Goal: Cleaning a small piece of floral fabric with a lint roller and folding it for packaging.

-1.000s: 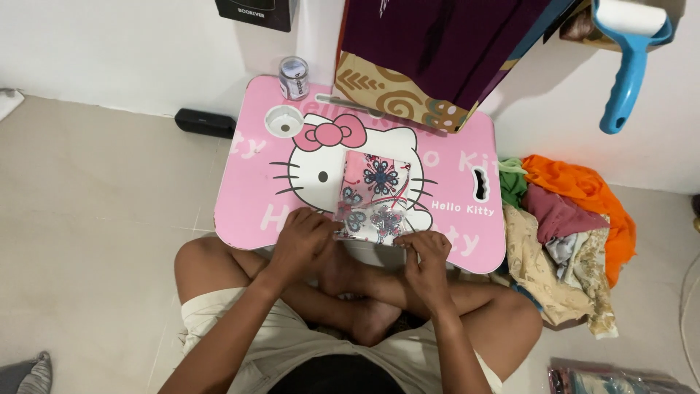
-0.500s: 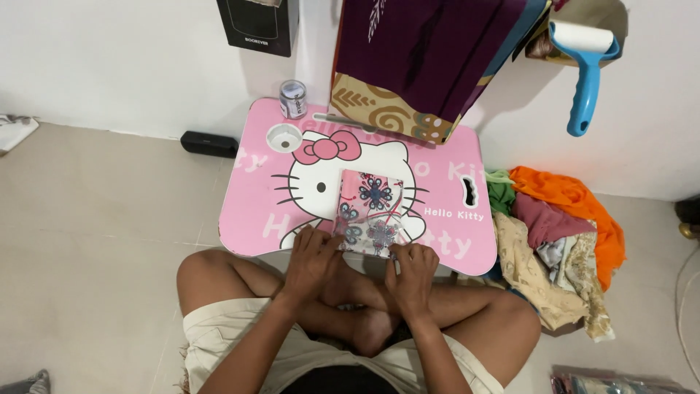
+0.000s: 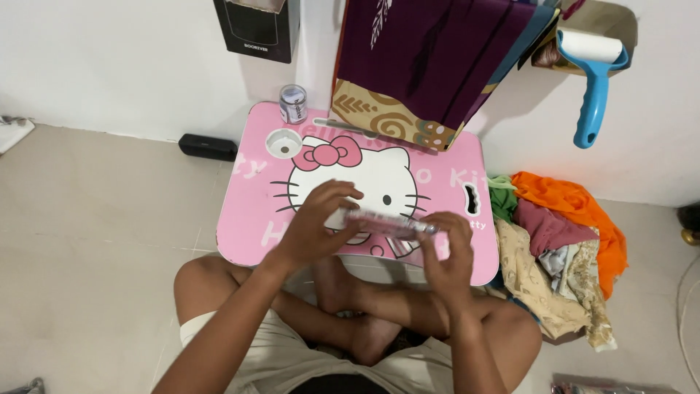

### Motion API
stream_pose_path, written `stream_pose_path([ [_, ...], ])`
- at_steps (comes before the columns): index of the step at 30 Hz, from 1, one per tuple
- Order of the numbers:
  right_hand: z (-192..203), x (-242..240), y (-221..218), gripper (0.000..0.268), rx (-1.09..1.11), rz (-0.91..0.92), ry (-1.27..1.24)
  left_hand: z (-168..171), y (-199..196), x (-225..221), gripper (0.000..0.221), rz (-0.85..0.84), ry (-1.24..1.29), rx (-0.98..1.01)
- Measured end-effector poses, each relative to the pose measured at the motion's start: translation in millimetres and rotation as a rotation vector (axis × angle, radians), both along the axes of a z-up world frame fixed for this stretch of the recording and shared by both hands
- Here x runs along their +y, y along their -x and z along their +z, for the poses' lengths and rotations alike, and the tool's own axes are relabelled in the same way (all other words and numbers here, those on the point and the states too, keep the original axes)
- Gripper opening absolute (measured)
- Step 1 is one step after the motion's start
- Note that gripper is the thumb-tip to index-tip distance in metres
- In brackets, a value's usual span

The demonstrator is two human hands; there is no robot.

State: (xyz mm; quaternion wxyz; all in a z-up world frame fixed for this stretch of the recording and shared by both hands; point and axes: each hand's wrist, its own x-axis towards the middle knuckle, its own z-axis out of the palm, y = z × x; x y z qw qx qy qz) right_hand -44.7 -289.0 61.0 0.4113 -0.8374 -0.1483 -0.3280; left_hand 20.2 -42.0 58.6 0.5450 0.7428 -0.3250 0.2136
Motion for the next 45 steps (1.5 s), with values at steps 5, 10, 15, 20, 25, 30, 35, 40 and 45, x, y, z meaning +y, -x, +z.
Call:
stream_pose_path([
  [5,5,-17,-51,0.008,0.214,0.001,-0.25,19,-42,-12,0.014,-0.043,0.085,0.411],
  [10,-38,-27,-102,0.008,0.57,-0.03,-0.422,-46,-105,-29,0.03,0.094,-0.106,0.79],
  [15,-81,-36,-133,0.014,0.76,-0.145,-0.264,-48,-122,-36,0.047,0.147,-0.457,0.831],
  [20,-87,-38,-146,0.034,0.925,-0.363,0.215,-52,-126,-44,0.046,0.193,-0.682,0.767],
  [25,-22,-3,-123,0.039,0.621,-0.286,0.311,-69,-128,-54,0.042,0.272,-0.773,0.557],
  [30,-55,-18,-122,0.024,0.19,0.027,0.411,-94,-134,-56,0.039,0.431,-0.854,0.325],
  [35,-72,-21,-97,0.025,0.229,-0.207,0.492,-93,-134,-54,0.049,0.693,-0.729,-0.024],
  [40,-73,-17,-51,0.025,0.324,-0.383,0.479,-73,-80,-54,0.042,0.464,-0.622,-0.044],
  [45,-68,-5,-62,0.027,0.145,-0.351,0.415,-68,-45,-70,0.044,0.341,-0.713,-0.072],
])
